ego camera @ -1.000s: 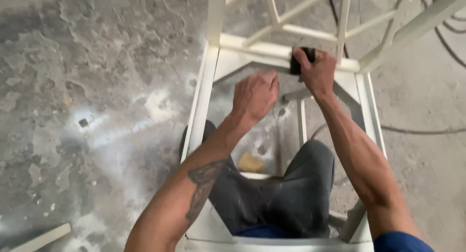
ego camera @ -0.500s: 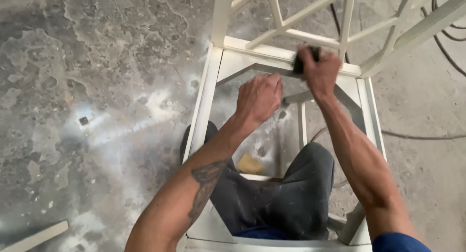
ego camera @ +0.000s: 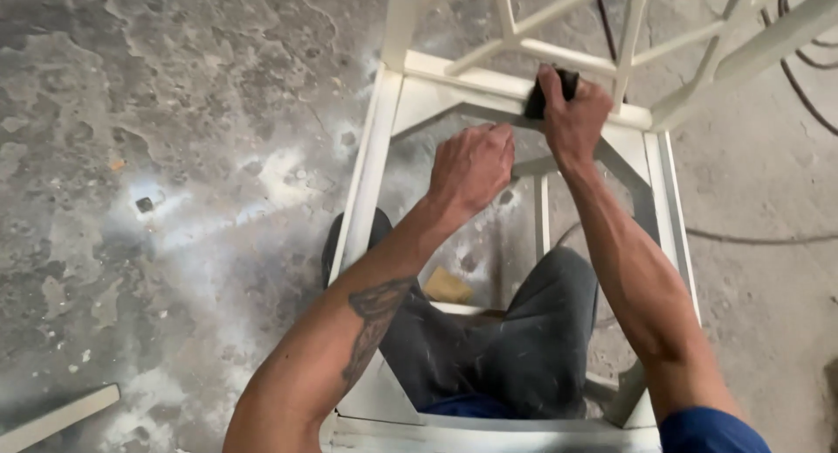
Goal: Sanding a white wooden chair frame using a sanding block and sandpaper to prepare it for finishing.
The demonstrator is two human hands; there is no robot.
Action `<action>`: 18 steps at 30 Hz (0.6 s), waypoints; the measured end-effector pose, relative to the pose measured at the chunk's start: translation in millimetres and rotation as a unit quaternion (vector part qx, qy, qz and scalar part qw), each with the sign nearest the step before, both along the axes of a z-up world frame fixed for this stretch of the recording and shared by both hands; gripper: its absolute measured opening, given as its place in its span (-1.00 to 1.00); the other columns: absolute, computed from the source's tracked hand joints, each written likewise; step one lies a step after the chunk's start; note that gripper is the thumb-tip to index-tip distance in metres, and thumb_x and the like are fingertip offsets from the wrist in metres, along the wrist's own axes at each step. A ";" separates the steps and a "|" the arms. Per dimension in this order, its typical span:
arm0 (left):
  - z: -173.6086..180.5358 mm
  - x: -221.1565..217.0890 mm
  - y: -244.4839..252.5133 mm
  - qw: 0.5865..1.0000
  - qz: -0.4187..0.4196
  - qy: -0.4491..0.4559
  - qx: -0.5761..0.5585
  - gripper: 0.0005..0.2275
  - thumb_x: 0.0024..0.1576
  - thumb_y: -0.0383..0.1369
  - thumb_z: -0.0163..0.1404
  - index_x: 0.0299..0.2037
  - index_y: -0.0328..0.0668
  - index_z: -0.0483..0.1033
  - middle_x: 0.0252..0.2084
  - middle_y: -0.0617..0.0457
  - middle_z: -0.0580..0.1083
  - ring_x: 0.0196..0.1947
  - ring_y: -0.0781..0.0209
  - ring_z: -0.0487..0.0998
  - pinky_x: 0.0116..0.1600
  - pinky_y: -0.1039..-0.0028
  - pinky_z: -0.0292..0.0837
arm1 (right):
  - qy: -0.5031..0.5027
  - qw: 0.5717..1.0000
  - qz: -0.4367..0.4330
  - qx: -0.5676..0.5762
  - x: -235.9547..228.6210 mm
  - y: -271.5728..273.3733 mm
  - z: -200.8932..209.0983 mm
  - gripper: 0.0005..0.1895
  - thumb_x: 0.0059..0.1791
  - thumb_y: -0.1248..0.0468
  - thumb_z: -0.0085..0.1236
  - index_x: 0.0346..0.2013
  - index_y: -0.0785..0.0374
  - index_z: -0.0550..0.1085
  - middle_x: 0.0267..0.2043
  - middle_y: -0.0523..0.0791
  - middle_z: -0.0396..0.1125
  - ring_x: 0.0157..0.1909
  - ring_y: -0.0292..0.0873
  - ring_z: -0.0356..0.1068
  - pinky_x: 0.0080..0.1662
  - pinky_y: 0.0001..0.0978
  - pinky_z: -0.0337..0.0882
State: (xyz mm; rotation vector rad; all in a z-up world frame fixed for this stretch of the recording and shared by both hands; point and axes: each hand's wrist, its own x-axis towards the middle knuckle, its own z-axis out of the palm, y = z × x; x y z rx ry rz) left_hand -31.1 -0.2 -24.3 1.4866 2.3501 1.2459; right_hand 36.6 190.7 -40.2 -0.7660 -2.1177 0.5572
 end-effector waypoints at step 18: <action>-1.6 6.1 -1.0 0.999 -0.028 0.021 -0.007 -0.84 0.21 -0.42 -0.18 -0.32 -0.24 0.47 -0.36 -0.13 0.56 -0.30 -0.31 0.59 -0.34 -0.12 0.44 | -0.191 0.961 0.006 0.200 7.4 27.5 15.7 -0.35 0.24 0.04 0.26 -0.65 0.30 0.34 -0.68 -0.02 0.21 -0.61 -0.12 0.18 -0.41 -0.02 0.12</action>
